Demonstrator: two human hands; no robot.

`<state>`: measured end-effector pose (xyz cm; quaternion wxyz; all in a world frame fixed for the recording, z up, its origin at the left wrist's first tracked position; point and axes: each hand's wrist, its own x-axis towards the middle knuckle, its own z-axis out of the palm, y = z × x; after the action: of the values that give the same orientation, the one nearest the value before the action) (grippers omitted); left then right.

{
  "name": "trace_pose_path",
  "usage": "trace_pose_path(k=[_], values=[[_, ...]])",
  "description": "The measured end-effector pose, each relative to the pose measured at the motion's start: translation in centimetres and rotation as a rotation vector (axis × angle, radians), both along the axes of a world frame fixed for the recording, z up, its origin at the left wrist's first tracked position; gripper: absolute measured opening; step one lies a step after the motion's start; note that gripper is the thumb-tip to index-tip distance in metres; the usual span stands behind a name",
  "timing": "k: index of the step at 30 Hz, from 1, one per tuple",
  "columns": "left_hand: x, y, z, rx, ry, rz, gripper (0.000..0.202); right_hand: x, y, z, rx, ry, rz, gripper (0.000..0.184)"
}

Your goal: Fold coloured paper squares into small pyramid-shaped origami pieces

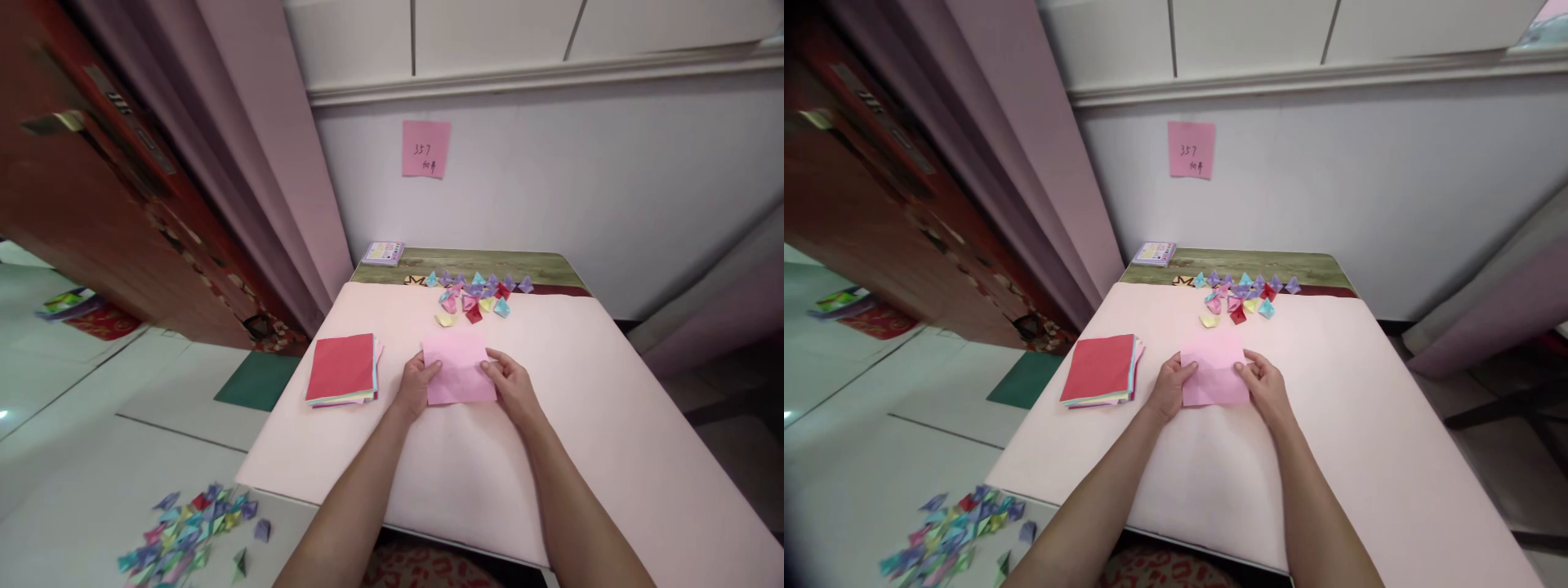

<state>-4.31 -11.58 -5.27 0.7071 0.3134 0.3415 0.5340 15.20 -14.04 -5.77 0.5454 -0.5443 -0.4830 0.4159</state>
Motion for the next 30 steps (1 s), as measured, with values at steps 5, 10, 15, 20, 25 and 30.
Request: trace_pose_path(k=[5,10,15,20,25,30], values=[[0.6,-0.5,0.4,0.108,0.152,0.114,0.079,-0.2,0.0,0.5,0.094,-0.076,-0.057,0.072],[0.5,-0.8,-0.3,0.242,0.249,0.066,0.088,0.0,0.1,0.3,0.112,-0.064,-0.044,0.052],[0.8,-0.5,-1.1,0.239,0.358,0.151,0.043,0.6,0.0,-0.1,0.093,-0.133,-0.033,0.048],[0.8,-0.4,-1.2,0.355,0.460,0.270,0.020,0.8,-0.1,0.3,0.249,-0.333,-0.177,0.020],[0.8,-0.4,-0.7,0.374,0.454,0.282,0.022,0.5,-0.1,0.7,0.206,-0.102,-0.182,0.024],[1.4,-1.2,0.1,0.183,0.252,0.134,0.037,0.0,-0.1,0.3,0.062,0.057,-0.208,0.033]])
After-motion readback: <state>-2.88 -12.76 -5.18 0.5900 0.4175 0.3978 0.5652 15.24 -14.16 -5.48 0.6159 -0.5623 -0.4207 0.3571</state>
